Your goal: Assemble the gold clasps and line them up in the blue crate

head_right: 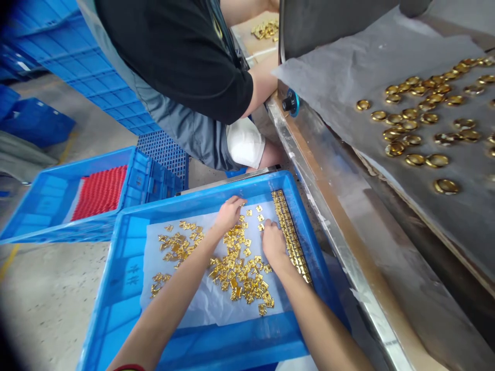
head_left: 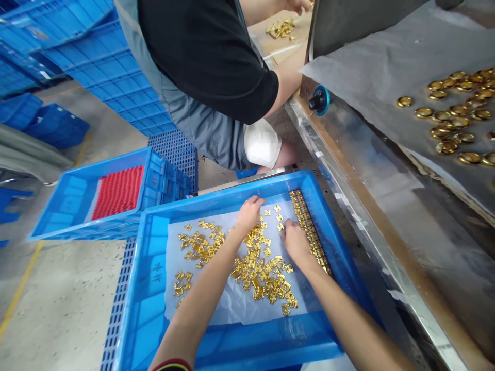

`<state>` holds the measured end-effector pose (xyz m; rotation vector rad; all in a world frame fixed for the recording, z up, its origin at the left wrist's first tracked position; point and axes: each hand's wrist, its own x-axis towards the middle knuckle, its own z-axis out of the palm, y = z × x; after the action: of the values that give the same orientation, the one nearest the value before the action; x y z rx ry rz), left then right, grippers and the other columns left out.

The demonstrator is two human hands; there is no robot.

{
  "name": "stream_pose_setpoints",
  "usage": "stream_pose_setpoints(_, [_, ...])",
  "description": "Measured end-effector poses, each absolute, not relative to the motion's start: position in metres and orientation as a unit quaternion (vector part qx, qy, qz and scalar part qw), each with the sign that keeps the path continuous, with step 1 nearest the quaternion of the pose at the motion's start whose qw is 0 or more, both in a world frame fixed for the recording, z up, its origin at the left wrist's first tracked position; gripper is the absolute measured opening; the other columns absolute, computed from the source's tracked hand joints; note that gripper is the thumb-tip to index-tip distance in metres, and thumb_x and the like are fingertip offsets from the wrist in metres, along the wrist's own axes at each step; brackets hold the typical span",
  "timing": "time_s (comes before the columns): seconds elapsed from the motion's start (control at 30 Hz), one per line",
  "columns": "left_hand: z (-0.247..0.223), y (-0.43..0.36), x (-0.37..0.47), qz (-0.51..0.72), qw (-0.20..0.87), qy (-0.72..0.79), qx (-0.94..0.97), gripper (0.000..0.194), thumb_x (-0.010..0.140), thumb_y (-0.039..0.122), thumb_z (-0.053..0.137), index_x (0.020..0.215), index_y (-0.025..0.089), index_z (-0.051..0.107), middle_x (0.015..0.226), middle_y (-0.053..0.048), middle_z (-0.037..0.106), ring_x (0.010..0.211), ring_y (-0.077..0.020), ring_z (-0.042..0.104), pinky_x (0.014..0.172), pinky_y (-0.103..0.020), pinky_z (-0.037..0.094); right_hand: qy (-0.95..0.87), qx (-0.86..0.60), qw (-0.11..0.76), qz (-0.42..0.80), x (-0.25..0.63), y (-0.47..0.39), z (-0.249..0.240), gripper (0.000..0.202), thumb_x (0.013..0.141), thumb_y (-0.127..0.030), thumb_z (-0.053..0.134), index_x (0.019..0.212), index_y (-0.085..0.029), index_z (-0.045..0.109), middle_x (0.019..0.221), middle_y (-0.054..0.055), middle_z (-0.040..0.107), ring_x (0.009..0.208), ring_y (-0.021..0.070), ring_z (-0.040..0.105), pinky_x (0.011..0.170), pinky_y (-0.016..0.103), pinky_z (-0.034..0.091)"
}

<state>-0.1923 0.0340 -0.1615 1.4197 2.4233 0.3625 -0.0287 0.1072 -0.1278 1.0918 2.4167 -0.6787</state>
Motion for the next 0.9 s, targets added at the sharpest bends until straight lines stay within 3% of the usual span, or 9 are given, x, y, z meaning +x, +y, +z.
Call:
stream_pose_setpoints(0.1, [-0.164, 0.030, -0.199, 0.116, 0.149, 0.855, 0.483, 0.050, 0.090, 0.000, 0.040, 0.125, 0.023, 0.069, 0.127, -0.010, 0.067, 0.110, -0.0240, 0.066, 0.099, -0.037, 0.053, 0.863, 0.394, 0.201, -0.243, -0.029, 0.107, -0.129, 0.028, 0.100, -0.018, 0.059, 0.126, -0.011, 0.058, 0.123, 0.017, 0.068, 0.108, 0.0269, 0.072, 0.088, 0.031, 0.051])
stream_pose_setpoints(0.47, [-0.175, 0.045, -0.200, 0.104, 0.173, 0.850, 0.486, 0.028, 0.094, 0.011, 0.050, 0.105, 0.021, 0.073, 0.109, -0.010, 0.068, 0.102, -0.0235, 0.068, 0.095, -0.035, 0.055, 0.869, 0.391, 0.176, -0.246, -0.029, 0.105, -0.134, 0.027, 0.098, -0.017, 0.059, 0.125, -0.013, 0.058, 0.122, 0.017, 0.067, 0.106, 0.0257, 0.072, 0.088, 0.030, 0.051])
stream_pose_setpoints(0.6, [-0.173, 0.044, -0.197, 0.121, 0.185, 0.841, 0.493, 0.029, 0.094, 0.014, 0.052, 0.113, 0.023, 0.073, 0.113, -0.009, 0.068, 0.104, -0.0237, 0.068, 0.094, -0.035, 0.055, 0.868, 0.398, 0.164, -0.247, -0.030, 0.104, -0.134, 0.030, 0.098, -0.019, 0.059, 0.127, -0.013, 0.054, 0.128, 0.018, 0.061, 0.104, 0.0269, 0.071, 0.087, 0.031, 0.051])
stream_pose_setpoints(0.77, [-0.169, 0.032, -0.190, 0.140, 0.201, 0.823, 0.512, 0.030, 0.096, 0.020, 0.055, 0.122, 0.024, 0.070, 0.127, -0.010, 0.062, 0.110, -0.0232, 0.068, 0.099, -0.037, 0.054, 0.872, 0.397, 0.136, -0.252, -0.032, 0.105, -0.133, 0.051, 0.098, -0.023, 0.060, 0.145, -0.016, 0.040, 0.142, 0.019, 0.049, 0.108, 0.0271, 0.070, 0.089, 0.034, 0.052])
stream_pose_setpoints(0.9, [-0.167, 0.029, -0.184, 0.138, 0.207, 0.823, 0.511, 0.032, 0.096, 0.021, 0.056, 0.126, 0.024, 0.069, 0.133, -0.012, 0.059, 0.119, -0.0258, 0.065, 0.103, -0.040, 0.053, 0.873, 0.394, 0.137, -0.252, -0.036, 0.104, -0.135, 0.054, 0.098, -0.023, 0.061, 0.147, -0.015, 0.038, 0.142, 0.018, 0.048, 0.112, 0.0270, 0.069, 0.092, 0.033, 0.052])
